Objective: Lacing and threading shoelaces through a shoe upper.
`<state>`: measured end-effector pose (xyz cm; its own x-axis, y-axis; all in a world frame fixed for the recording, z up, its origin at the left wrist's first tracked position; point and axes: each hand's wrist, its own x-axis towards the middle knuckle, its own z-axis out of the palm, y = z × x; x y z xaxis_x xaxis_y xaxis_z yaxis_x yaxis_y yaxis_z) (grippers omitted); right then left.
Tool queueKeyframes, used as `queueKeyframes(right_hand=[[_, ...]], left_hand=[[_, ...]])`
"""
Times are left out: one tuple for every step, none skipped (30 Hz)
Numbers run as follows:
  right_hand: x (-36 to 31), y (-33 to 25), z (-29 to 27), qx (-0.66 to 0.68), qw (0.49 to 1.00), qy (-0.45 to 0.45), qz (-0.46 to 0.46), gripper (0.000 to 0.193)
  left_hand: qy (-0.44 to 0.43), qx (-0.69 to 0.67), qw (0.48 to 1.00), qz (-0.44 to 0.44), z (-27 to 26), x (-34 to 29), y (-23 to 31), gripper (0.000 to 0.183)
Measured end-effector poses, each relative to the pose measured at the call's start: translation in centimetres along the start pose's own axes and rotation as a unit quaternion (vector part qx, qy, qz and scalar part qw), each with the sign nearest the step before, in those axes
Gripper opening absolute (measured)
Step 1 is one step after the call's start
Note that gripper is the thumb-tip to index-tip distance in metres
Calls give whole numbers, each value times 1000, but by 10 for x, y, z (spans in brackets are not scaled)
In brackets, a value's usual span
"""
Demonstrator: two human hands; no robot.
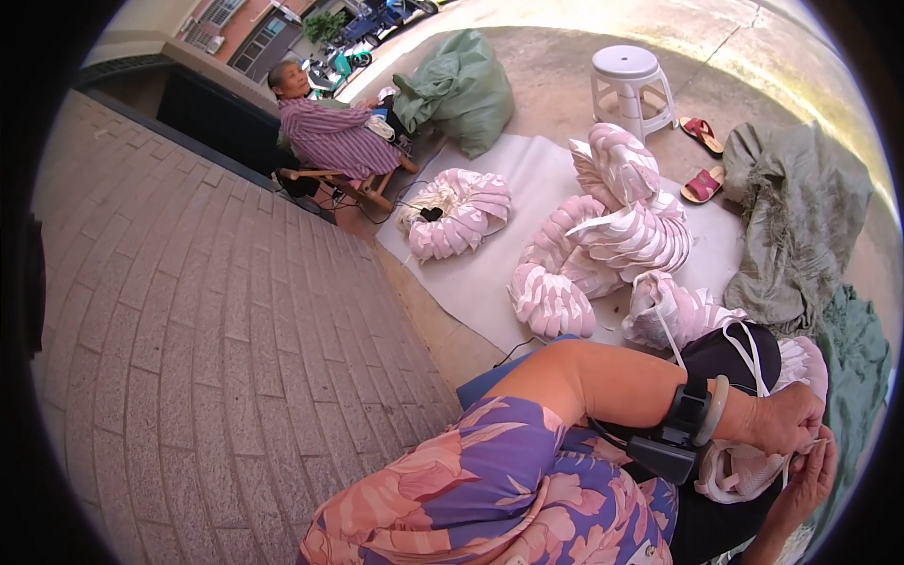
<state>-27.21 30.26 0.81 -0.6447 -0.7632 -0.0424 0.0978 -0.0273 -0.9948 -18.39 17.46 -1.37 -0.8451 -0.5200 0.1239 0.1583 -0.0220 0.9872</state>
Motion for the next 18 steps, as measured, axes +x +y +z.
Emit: queueKeyframes(right_hand=[[0,1,1,0,1000,-1,0,29],[0,2,1,6,1000,14,0,29],[0,3,2,11,1000,29,1,29],[0,3,2,11,1000,28,1,29],[0,3,1,12,1000,15,6,28],[0,3,0,14,1000,1,10,28],[1,4,0,15,1000,0,11,28],[1,6,0,16,1000,-4,12,27],[1,7,0,16,1000,-8,13,27],[2,8,0,18,1000,-11,15,27],[2,8,-1,4,999,-29,14,25],[1,8,-1,-9,999,-46,13,24],[-1,7,-1,-10,999,-43,13,24],[-4,7,-1,-8,1000,-20,12,24],[-9,7,-1,-8,1000,7,10,23],[-14,6,-3,-12,1000,19,9,23],[-17,-1,-6,-19,1000,6,8,23],[-21,-7,-7,-28,1000,0,8,23]], left_hand=[[-2,-11,1000,-5,0,0,-1,12],[-2,-11,1000,-5,-1,-1,0,12],[2,-11,1000,-1,-2,-1,0,12],[6,-11,1000,2,-3,-1,0,12],[6,-10,1000,1,-5,-2,3,12],[1,-14,1000,0,-6,-3,5,13],[-4,-18,1000,-1,-8,-4,8,13],[-2,-17,1000,-3,-9,-5,9,13],[-1,-36,999,-14,-11,-7,10,14],[-1,-55,998,-26,-12,-8,11,14],[-1,-56,998,-26,-12,-8,11,14],[-3,-50,998,-30,-11,-8,11,14],[-7,-45,998,-35,-10,-8,11,14],[-9,-46,998,-35,-7,-7,10,14],[-18,-27,999,-26,-3,-6,8,13],[-30,-9,999,-16,3,-4,6,12],[-21,16,1000,12,9,-3,2,10],[-16,37,998,40,13,-1,-4,9]])
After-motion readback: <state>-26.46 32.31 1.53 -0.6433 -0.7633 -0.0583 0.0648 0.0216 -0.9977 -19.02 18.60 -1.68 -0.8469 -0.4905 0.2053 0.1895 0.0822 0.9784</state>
